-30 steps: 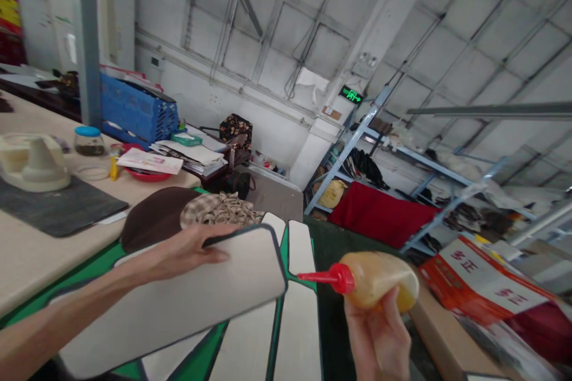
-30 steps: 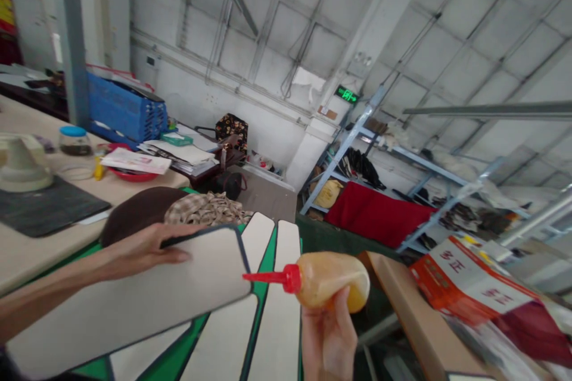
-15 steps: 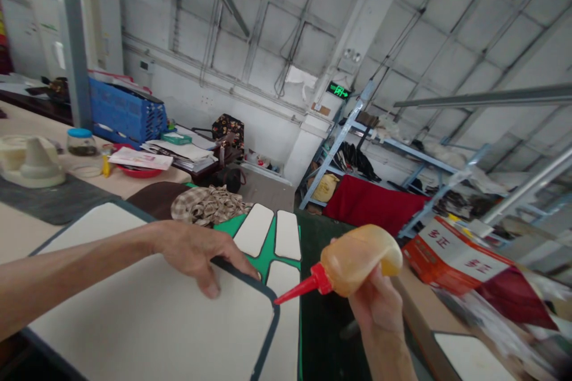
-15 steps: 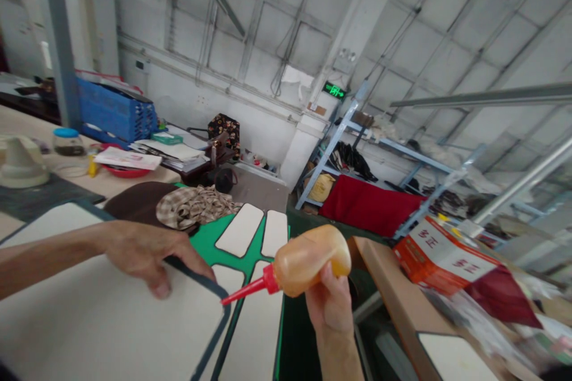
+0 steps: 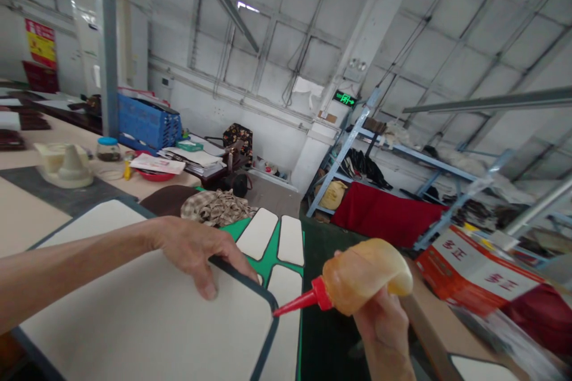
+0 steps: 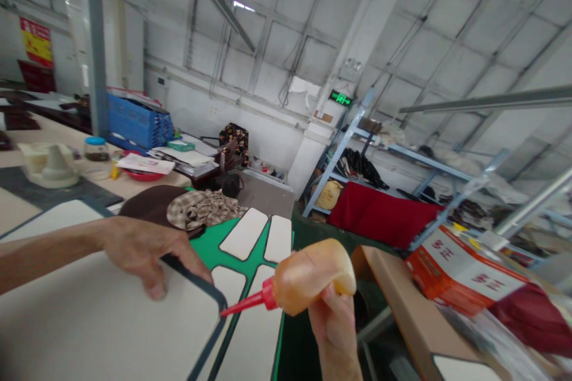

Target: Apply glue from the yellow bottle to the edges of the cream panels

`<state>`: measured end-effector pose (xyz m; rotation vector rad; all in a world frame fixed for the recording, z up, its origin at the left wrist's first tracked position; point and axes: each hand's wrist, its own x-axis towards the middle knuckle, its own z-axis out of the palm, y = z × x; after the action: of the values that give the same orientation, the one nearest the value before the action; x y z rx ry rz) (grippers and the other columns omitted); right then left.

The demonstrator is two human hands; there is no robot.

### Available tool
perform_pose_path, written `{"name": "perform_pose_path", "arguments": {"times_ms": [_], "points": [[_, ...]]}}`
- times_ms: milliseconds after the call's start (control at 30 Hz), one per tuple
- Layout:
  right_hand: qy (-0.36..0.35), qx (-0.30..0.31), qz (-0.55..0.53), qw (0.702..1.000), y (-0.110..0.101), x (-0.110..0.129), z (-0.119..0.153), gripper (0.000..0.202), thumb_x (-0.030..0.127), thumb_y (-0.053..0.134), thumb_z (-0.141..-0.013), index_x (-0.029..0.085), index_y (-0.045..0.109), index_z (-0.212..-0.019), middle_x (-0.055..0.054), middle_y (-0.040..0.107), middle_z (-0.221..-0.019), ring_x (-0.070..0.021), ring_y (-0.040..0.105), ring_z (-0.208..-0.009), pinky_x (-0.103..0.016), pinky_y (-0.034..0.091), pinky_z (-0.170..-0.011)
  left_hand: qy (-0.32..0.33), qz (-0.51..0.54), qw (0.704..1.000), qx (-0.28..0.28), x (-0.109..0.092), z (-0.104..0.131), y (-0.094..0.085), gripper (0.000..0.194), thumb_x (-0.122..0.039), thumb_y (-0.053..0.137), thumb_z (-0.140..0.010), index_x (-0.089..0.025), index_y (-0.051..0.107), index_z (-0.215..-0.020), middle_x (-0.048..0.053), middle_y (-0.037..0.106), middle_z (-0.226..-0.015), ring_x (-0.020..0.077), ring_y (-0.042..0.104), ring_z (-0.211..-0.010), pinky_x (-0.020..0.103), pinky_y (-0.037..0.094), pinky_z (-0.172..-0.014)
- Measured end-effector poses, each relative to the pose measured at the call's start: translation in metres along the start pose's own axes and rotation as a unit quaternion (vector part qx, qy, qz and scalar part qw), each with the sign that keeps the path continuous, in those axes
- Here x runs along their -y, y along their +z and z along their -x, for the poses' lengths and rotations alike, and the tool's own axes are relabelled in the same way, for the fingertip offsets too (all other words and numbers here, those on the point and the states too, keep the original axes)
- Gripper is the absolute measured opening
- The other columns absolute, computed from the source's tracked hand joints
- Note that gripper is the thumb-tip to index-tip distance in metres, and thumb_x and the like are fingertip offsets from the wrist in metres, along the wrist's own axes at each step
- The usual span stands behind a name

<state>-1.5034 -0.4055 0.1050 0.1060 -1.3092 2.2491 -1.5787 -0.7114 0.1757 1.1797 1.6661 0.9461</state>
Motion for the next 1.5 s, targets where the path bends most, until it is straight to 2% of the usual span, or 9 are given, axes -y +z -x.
{"name": "perform_pose_path", "arguments": {"times_ms": [200, 400, 600, 733, 900, 1033, 1200, 1367, 1500], "points": [[-0.027, -0.040, 0.003, 0.999, 0.000, -0.001, 0.007, 0.058, 0.051, 0.095, -0.044, 0.027, 0.078, -0.094, -0.008, 0.078, -0.081, -0.0358, 0.075, -0.082, -0.065, 0.046, -0.102, 0.011, 0.034, 0.999, -0.024, 0.001, 0.007, 0.004, 0.066, -0.037, 0.084, -0.075, -0.019, 0.067, -0.136, 0.003, 0.070, -0.130, 0.0276, 0.064, -0.119, 0.024, 0.053, -0.094], [-0.053, -0.083, -0.010, 0.995, 0.006, 0.000, 0.014, 0.060, 0.052, 0.097, -0.037, 0.030, 0.078, -0.090, -0.007, 0.078, -0.082, -0.0363, 0.075, -0.086, -0.065, 0.046, -0.103, 0.015, 0.028, 0.998, -0.049, 0.005, 0.014, 0.005, 0.062, -0.028, 0.078, -0.081, -0.011, 0.063, -0.139, 0.005, 0.062, -0.140, 0.0267, 0.062, -0.122, 0.022, 0.053, -0.092], [-0.058, -0.067, -0.001, 0.996, 0.010, 0.001, 0.017, 0.065, 0.052, 0.097, -0.036, 0.026, 0.078, -0.093, -0.009, 0.078, -0.080, -0.0378, 0.075, -0.083, -0.065, 0.053, -0.094, 0.019, 0.043, 0.998, -0.052, 0.009, 0.016, 0.007, 0.056, -0.027, 0.076, -0.082, -0.009, 0.067, -0.134, 0.006, 0.067, -0.134, 0.0271, 0.063, -0.121, 0.024, 0.053, -0.095], [-0.063, -0.053, 0.006, 0.997, 0.009, 0.003, 0.021, 0.069, 0.051, 0.098, -0.033, 0.024, 0.078, -0.093, -0.010, 0.076, -0.073, -0.0374, 0.075, -0.075, -0.056, 0.062, -0.075, 0.022, 0.060, 0.996, -0.057, 0.015, 0.018, 0.007, 0.058, -0.027, 0.079, -0.079, -0.009, 0.067, -0.134, 0.006, 0.069, -0.131, 0.0268, 0.063, -0.121, 0.021, 0.054, -0.092], [-0.078, -0.008, -0.004, 0.997, 0.008, 0.003, 0.022, 0.052, 0.047, 0.097, -0.042, 0.025, 0.077, -0.085, -0.008, 0.076, -0.071, -0.0303, 0.075, -0.066, -0.039, 0.064, -0.060, 0.026, 0.094, 0.994, -0.047, 0.018, 0.018, 0.007, 0.059, -0.028, 0.078, -0.081, -0.008, 0.065, -0.135, 0.006, 0.075, -0.118, 0.0225, 0.070, -0.107, 0.021, 0.054, -0.092], [-0.066, -0.004, -0.016, 0.998, 0.007, 0.000, 0.022, 0.057, 0.047, 0.097, -0.043, 0.023, 0.077, -0.090, -0.009, 0.077, -0.075, -0.0317, 0.075, -0.068, -0.042, 0.064, -0.063, 0.020, 0.106, 0.993, -0.050, 0.018, 0.018, 0.007, 0.061, -0.029, 0.077, -0.082, -0.007, 0.063, -0.137, 0.006, 0.075, -0.117, 0.0225, 0.071, -0.103, 0.023, 0.054, -0.091], [-0.067, -0.016, -0.006, 0.998, 0.006, -0.001, 0.027, 0.079, 0.048, 0.098, -0.038, 0.024, 0.073, -0.109, -0.015, 0.078, -0.096, -0.0390, 0.074, -0.090, -0.051, 0.064, -0.073, 0.015, 0.117, 0.992, -0.048, 0.022, 0.018, 0.007, 0.061, -0.032, 0.077, -0.081, -0.007, 0.064, -0.135, 0.007, 0.075, -0.118, 0.0251, 0.071, -0.104, 0.025, 0.055, -0.089], [-0.047, 0.011, 0.000, 0.999, 0.004, 0.000, 0.032, 0.086, 0.052, 0.097, -0.041, 0.022, 0.069, -0.117, -0.017, 0.077, -0.096, -0.0434, 0.071, -0.101, -0.062, 0.059, -0.084, 0.019, 0.122, 0.990, -0.064, 0.030, 0.018, 0.006, 0.062, -0.034, 0.078, -0.080, -0.007, 0.065, -0.134, 0.007, 0.074, -0.119, 0.0275, 0.068, -0.110, 0.027, 0.054, -0.092], [-0.047, 0.027, -0.006, 0.999, 0.001, -0.002, 0.036, 0.083, 0.050, 0.097, -0.043, 0.022, 0.070, -0.117, -0.015, 0.078, -0.095, -0.0402, 0.073, -0.095, -0.058, 0.061, -0.083, 0.017, 0.128, 0.989, -0.069, 0.038, 0.017, 0.003, 0.064, -0.033, 0.078, -0.079, -0.007, 0.063, -0.136, 0.008, 0.073, -0.120, 0.0269, 0.068, -0.109, 0.026, 0.053, -0.092]]}}
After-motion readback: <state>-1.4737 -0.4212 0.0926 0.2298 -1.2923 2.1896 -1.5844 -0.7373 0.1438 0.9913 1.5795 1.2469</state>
